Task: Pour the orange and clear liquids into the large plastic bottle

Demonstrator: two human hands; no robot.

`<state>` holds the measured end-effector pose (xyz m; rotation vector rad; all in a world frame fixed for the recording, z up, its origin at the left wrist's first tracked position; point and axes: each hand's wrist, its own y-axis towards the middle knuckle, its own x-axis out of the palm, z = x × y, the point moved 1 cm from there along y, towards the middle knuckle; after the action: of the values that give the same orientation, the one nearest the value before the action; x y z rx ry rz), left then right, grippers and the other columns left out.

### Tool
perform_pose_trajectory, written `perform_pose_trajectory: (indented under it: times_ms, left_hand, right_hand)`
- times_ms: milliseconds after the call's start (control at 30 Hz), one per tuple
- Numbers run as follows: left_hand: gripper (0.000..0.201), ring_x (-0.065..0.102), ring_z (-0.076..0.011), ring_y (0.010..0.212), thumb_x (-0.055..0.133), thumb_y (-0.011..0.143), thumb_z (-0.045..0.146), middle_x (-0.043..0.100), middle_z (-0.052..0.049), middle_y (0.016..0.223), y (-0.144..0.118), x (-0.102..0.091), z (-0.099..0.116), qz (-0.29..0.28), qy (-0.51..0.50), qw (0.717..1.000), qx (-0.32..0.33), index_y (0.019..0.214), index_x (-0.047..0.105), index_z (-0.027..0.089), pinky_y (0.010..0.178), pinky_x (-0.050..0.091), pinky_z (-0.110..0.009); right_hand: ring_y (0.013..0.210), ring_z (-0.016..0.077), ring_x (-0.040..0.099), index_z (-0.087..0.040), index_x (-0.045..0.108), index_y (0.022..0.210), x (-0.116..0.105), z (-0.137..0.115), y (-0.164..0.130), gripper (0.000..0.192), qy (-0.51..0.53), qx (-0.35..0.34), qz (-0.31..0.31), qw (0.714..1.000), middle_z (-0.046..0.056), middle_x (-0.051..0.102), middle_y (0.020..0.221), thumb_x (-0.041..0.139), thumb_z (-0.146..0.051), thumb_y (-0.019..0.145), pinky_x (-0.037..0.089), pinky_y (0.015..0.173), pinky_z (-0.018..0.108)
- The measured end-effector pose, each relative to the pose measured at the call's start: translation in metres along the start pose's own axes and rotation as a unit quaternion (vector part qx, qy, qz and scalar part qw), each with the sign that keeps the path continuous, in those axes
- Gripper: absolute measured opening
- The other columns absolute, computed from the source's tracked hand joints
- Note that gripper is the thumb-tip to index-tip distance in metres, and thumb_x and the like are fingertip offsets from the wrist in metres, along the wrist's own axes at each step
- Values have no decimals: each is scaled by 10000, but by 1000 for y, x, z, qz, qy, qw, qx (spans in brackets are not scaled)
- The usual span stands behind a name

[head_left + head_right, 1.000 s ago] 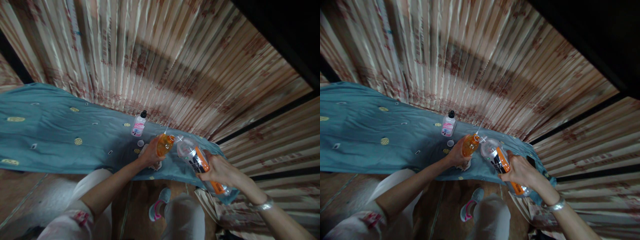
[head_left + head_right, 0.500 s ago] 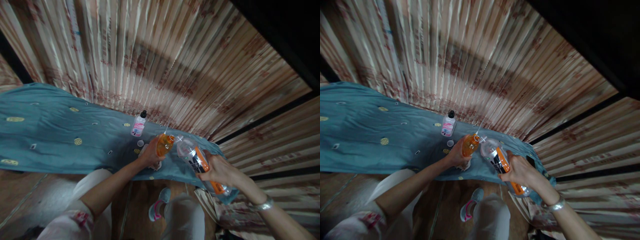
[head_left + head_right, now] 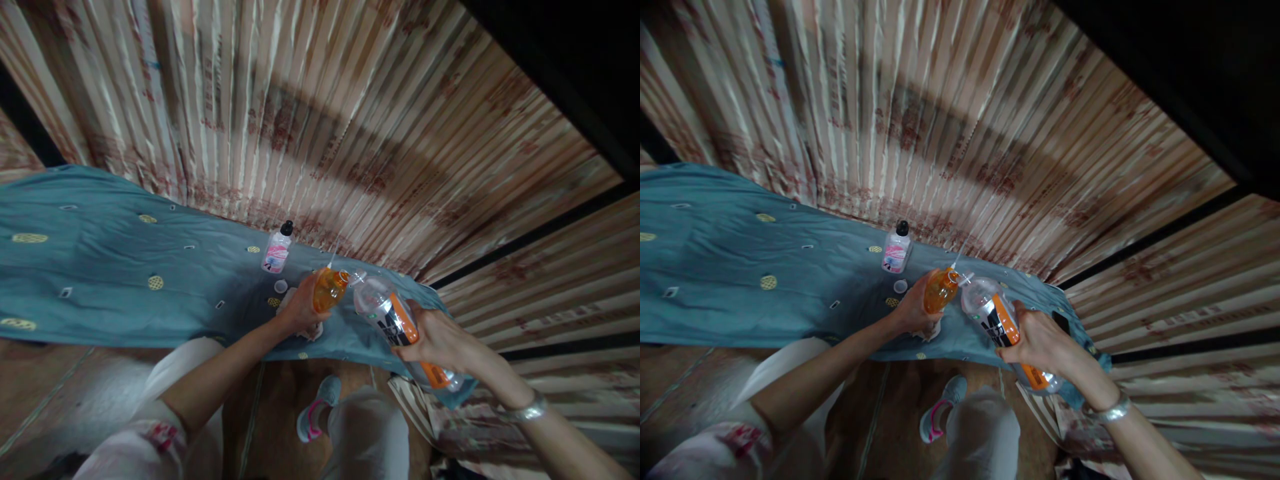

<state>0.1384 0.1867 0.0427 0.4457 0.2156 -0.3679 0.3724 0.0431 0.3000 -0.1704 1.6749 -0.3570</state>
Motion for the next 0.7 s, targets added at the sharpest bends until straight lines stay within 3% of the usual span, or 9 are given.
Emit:
perform_pose_trajectory:
  times_ms: [167,300,567,700]
  left_hand:
    - [1104,760,-498,1685,1045,723,203,793,-189,1797,-1,-1,5,9,1,1000,5,1760,670,254,1485,620,-767]
    - [1102,757,-510,1697,1038,721,187,789,-220,1803,0,-1,4,8,8,1000,8,1753,656,226,1487,606,-779]
    - [1073,760,-502,1701,1015,722,199,808,-207,1777,-1,-4,13,12,18,1000,-2,1740,677,217,1485,628,-667]
    - [1038,767,-514,1666,1013,722,203,818,-188,1737,-2,-5,17,14,13,1000,-4,1708,688,232,1448,651,-728]
  right_hand:
    - [705,268,712,-332,572,963,1,3,1,490,-2,-3,5,1000,-39,701,715,933,-581,745,516,705,394]
    - [752,287,733,-322,591,984,1,4,1,494,-1,5,0,1000,-20,723,761,925,-591,737,520,731,404]
    - [717,254,719,-302,643,971,2,9,2,464,12,-16,7,1000,-38,734,731,944,-580,753,503,681,378]
    - [705,258,711,-310,620,972,2,8,2,486,8,-8,0,1000,-38,717,717,953,-588,753,503,674,381]
